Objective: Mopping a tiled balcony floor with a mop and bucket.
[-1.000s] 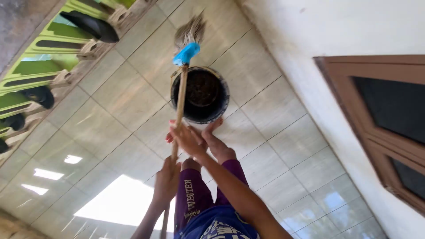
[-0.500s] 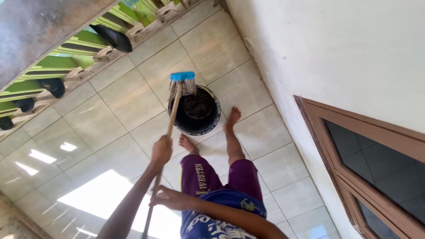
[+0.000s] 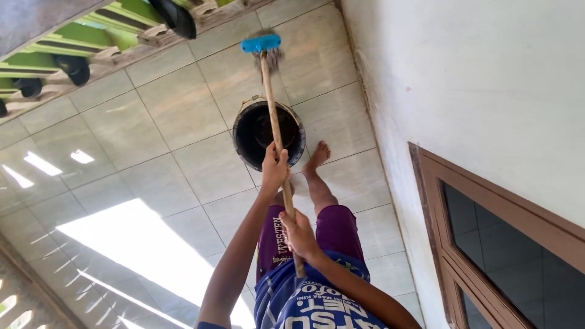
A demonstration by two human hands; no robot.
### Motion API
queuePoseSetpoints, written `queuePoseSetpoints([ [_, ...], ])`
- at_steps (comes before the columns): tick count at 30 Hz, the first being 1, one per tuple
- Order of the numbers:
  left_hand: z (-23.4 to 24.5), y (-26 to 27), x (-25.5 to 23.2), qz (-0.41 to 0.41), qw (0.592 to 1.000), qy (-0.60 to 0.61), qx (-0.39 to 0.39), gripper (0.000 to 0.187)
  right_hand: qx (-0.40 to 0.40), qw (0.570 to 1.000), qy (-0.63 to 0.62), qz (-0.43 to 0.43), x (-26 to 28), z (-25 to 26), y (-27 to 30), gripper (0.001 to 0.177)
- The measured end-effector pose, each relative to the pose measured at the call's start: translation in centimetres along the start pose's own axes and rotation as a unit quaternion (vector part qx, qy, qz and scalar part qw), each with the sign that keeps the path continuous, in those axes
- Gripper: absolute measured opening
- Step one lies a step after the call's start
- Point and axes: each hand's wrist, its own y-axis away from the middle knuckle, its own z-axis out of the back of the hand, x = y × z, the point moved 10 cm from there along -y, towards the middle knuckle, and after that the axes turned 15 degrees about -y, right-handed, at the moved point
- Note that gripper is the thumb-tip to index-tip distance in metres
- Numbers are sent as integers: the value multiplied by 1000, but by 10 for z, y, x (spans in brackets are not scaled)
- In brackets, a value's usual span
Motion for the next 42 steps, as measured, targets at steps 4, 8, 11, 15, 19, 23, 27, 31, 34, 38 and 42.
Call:
queuePoseSetpoints([
  [4, -9, 14, -9, 12, 988, 126, 94, 47, -31, 998, 47, 7, 21, 15, 8, 27],
  [8, -17, 31, 4, -19, 972, 142, 186, 42, -23, 997, 50, 54, 28, 28, 15, 29],
  [11, -26, 34, 23, -30, 967, 112, 225, 40, -27, 992, 72, 99, 42, 32, 30, 29],
  [15, -11, 43, 79, -26, 967, 18, 251, 37, -53, 984, 111, 128, 31, 38, 63, 28],
  [19, 18, 52, 137, -1, 963, -28, 268, 37, -88, 980, 107, 140, 5, 63, 87, 27],
  [23, 71, 47, 214, 47, 962, -183, 195, 36, -120, 980, 103, 117, -2, 98, 105, 29],
  [27, 88, 83, 202, -467, 650, -586, -128, 18, -160, 971, 115, 138, -29, 196, 72, 35],
  [31, 98, 100, 232, -401, 748, -527, -42, 22, -188, 966, 158, 75, -24, 208, 85, 30],
  [34, 82, 86, 272, 78, 951, -280, 109, 31, -175, 968, 155, 88, 10, 210, 88, 33],
  [38, 46, 100, 263, 34, 958, -255, 131, 35, -194, 965, 173, 36, 6, 216, 96, 33],
  [42, 32, 85, 246, 15, 968, -231, 99, 38, -181, 965, 192, 17, 10, 221, 80, 30],
])
